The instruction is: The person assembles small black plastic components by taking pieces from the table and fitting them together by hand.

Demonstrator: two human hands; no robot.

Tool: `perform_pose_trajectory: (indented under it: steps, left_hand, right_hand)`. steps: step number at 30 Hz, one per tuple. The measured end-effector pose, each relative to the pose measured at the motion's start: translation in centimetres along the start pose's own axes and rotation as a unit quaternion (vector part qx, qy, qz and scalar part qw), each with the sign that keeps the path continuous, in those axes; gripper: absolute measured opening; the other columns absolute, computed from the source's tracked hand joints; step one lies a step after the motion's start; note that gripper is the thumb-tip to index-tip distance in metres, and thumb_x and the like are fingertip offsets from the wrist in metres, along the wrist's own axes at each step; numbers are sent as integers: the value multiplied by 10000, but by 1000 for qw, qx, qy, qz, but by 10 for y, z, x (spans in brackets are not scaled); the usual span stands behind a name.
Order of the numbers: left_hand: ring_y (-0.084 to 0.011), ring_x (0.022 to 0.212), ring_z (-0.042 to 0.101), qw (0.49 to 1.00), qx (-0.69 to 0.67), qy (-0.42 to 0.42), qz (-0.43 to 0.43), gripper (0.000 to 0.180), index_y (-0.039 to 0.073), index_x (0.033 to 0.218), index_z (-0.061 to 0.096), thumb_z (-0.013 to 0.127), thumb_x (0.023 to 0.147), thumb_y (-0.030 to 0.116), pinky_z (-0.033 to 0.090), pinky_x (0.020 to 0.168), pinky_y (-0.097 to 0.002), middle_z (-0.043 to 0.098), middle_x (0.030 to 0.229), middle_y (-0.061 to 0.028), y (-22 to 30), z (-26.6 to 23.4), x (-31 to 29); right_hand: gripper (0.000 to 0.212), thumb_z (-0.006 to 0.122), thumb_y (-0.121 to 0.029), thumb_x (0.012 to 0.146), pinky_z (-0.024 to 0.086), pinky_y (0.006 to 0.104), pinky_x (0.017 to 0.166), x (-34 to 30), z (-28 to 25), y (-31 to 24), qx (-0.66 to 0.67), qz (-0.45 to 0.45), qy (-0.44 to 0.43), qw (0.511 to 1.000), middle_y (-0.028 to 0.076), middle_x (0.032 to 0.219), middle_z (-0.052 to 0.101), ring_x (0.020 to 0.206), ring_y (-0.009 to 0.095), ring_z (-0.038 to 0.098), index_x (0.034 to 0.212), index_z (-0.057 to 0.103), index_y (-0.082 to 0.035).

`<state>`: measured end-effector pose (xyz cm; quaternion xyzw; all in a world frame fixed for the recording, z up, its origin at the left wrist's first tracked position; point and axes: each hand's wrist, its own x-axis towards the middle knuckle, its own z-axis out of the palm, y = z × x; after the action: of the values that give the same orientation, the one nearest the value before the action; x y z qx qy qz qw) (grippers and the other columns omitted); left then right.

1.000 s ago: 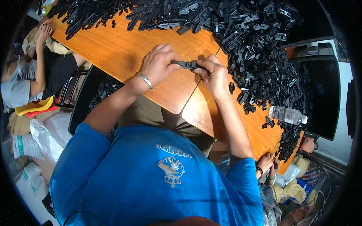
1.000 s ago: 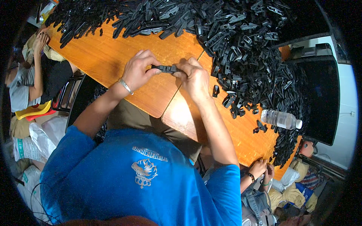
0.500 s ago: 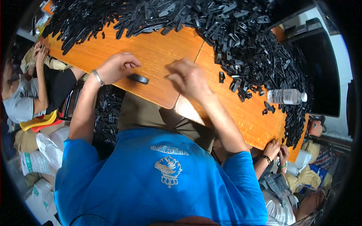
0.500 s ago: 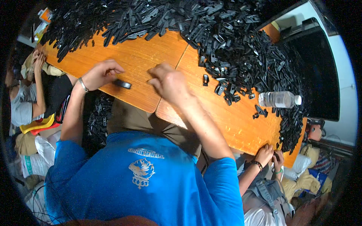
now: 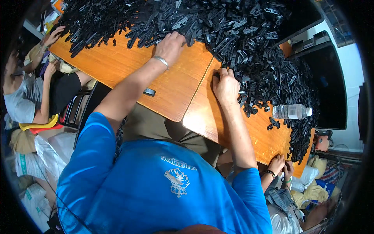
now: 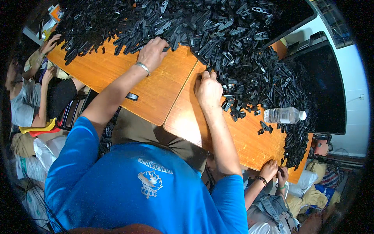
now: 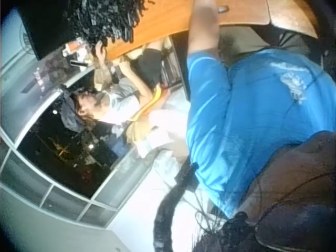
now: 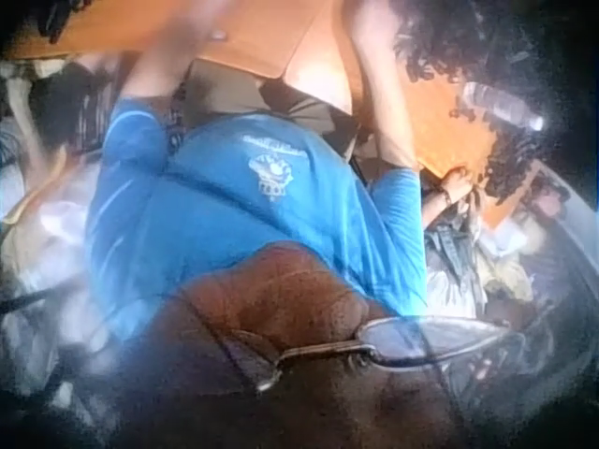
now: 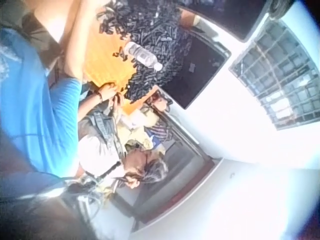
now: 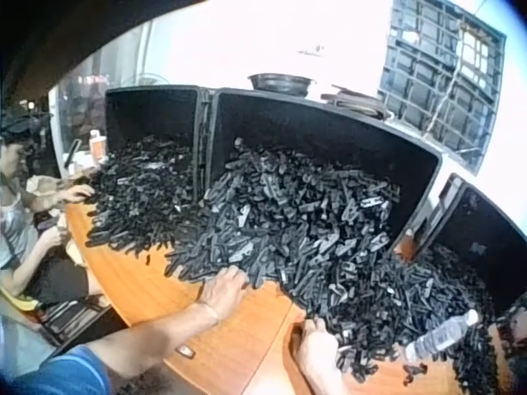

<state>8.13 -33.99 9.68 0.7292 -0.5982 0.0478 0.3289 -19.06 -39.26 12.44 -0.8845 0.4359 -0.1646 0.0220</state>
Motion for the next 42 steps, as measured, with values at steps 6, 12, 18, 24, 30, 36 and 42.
perform_pose_trajectory:
  steps: [6,12,18,24,30,36,42]
  left_hand:
    - [-371,1089,656,996,-51,-43,52,249,56,1076,676,799,862,19,549,925,-478,669,1061,-128,-2,-14,-25]
    - [-344,1118,676,984,-99,-123,84,229,79,1088,695,772,877,40,558,942,-468,699,1067,-101,17,-38,-54]
    - [-302,1059,692,977,-166,-127,33,300,48,1139,698,818,864,36,556,920,-446,708,1061,-98,6,-49,-70]
    - [-317,1115,637,980,-105,-160,52,165,83,1023,753,814,900,175,532,986,-445,684,1068,-88,-1,-47,-70]
    - [-320,1113,628,974,-139,-177,11,171,105,1012,756,825,886,197,528,981,-448,673,1074,-79,-2,-44,-69]
    - [-322,1104,628,975,-143,-170,14,177,105,1005,757,838,878,199,530,973,-453,672,1073,-72,-4,-43,-69]
    - [-344,1049,629,979,-150,-128,44,227,52,1000,719,868,841,113,526,912,-454,652,1019,-94,-1,-40,-73]
  right_hand:
    - [361,795,-307,937,614,517,760,-22,-8,-26,107,38,-92,989,258,1003,773,866,435,771,1116,680,-16]
    - [539,785,-447,969,600,498,845,-32,-13,-30,190,71,-131,970,229,1006,791,952,428,775,1254,707,3]
    - [215,717,-166,1032,611,403,802,-35,-25,-5,156,-77,-41,984,145,1016,778,870,330,768,1217,773,-72]
    - [334,787,23,866,621,381,791,-26,-27,-15,192,-211,-122,951,116,1146,706,975,316,752,1178,797,-94]
    - [282,861,-194,861,610,444,798,-19,-20,-26,205,-186,-135,951,109,1098,724,946,343,754,1116,784,-102]
    - [249,871,-203,870,586,466,716,-2,5,-45,181,-135,-5,974,112,990,701,845,364,737,1059,770,-78]
    - [240,893,-155,820,577,464,698,5,13,-39,200,-152,-4,968,114,948,682,814,358,725,1017,783,-74]
